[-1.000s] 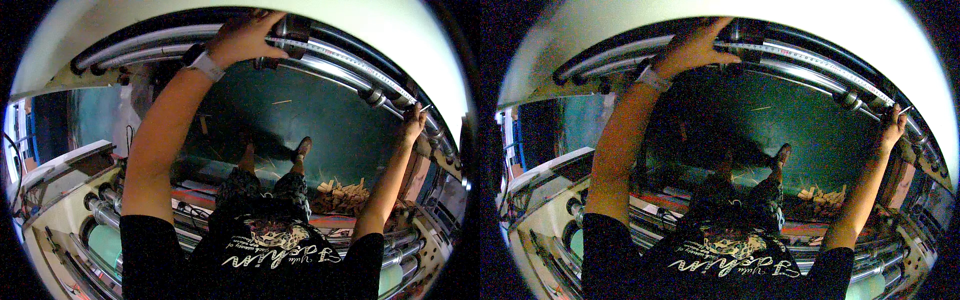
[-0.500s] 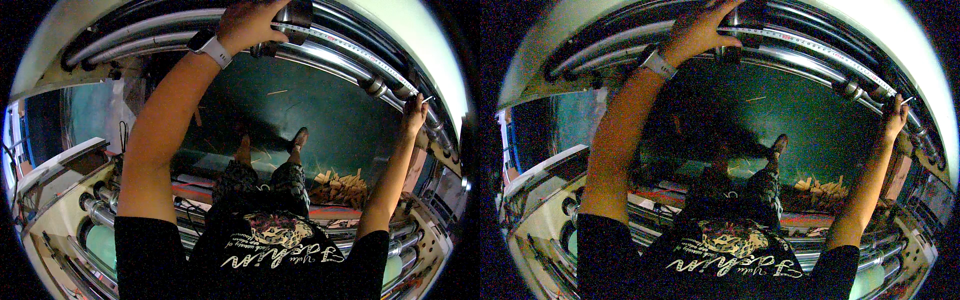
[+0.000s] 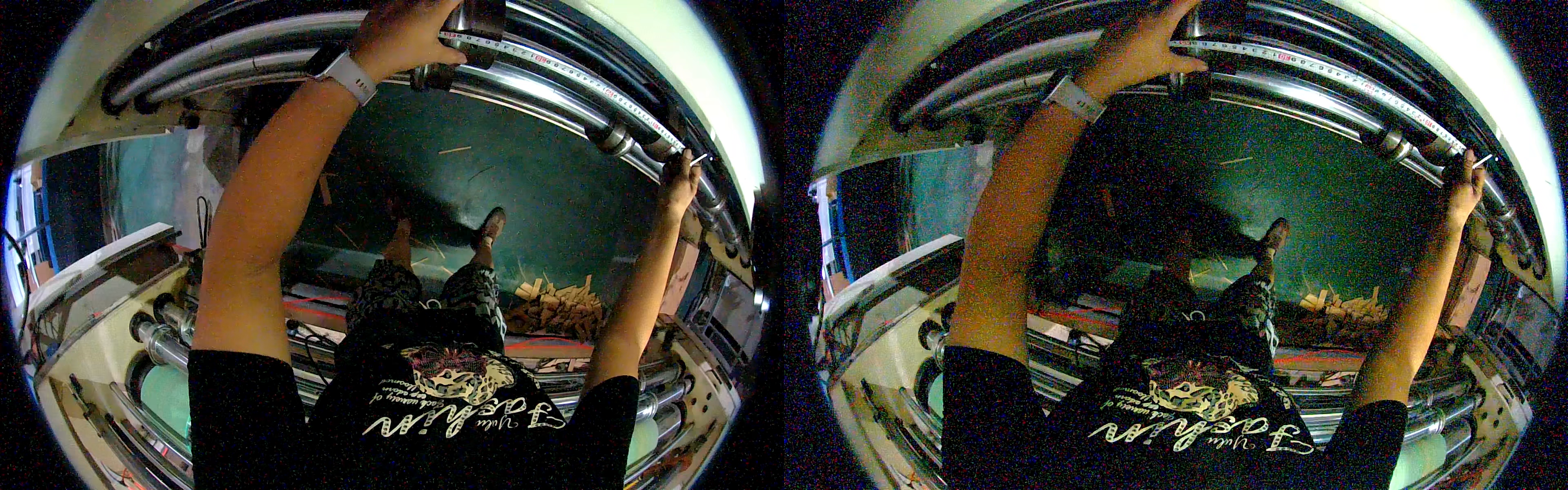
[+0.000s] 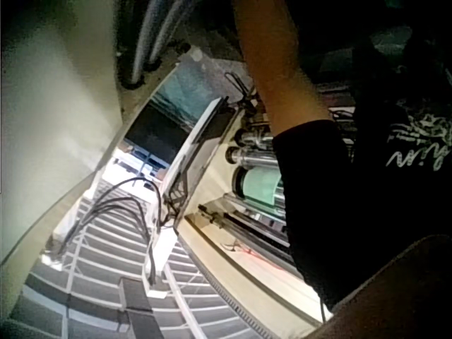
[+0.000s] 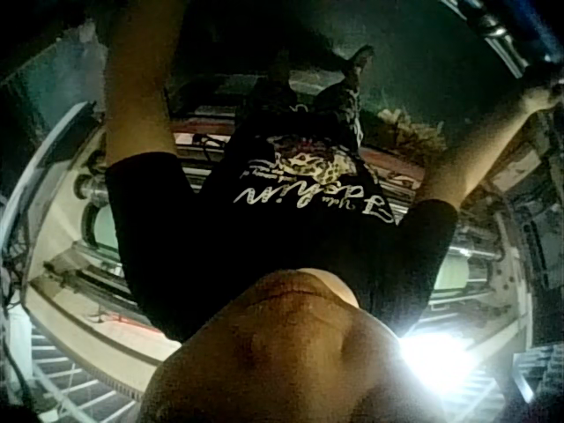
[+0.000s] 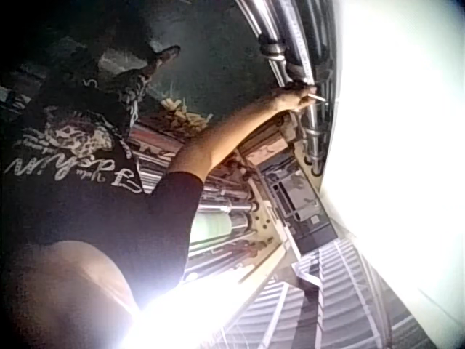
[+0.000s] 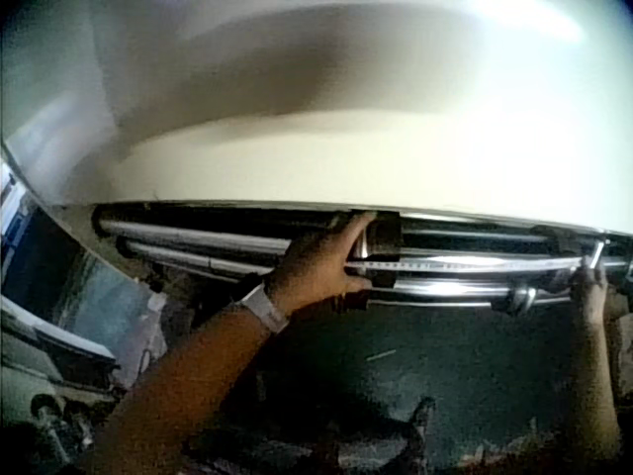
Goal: The person uses a measuring tape to measure the distance between several rollers and frame components of an industrial printing machine.
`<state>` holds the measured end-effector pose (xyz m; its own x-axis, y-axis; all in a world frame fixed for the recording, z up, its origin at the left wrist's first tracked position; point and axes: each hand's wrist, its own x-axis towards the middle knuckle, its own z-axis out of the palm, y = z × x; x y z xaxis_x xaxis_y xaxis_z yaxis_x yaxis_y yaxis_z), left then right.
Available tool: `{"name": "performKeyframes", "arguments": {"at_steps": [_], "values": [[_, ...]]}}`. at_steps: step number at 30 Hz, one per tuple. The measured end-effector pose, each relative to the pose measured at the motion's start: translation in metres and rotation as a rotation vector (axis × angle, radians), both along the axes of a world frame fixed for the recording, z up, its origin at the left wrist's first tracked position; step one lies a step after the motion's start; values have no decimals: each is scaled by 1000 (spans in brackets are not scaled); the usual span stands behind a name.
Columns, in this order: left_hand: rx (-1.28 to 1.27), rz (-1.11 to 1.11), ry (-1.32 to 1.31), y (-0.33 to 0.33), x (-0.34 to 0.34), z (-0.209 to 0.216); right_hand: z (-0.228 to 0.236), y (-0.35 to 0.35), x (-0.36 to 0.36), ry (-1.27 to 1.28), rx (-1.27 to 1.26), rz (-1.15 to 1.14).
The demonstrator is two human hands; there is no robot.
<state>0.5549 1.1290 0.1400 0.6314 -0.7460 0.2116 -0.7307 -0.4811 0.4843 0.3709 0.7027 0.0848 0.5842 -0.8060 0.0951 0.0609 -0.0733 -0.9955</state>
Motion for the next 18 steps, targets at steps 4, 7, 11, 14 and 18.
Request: {"name": "performKeyframes", "arguments": {"at_steps": [4,7,11,14,18], "values": [[80,37,40,-1,1,4,0,-3,-3,19,-5,32],[45,23,27,1,4,1,-2,-3,-1,-21,3,48],[73,32,91,1,6,4,-4,-10,-4,-1,9,62],[78,34,117,1,6,6,-4,-8,-4,-9,17,72],[70,29,108,1,8,3,-2,-4,-3,-12,24,38]]}}
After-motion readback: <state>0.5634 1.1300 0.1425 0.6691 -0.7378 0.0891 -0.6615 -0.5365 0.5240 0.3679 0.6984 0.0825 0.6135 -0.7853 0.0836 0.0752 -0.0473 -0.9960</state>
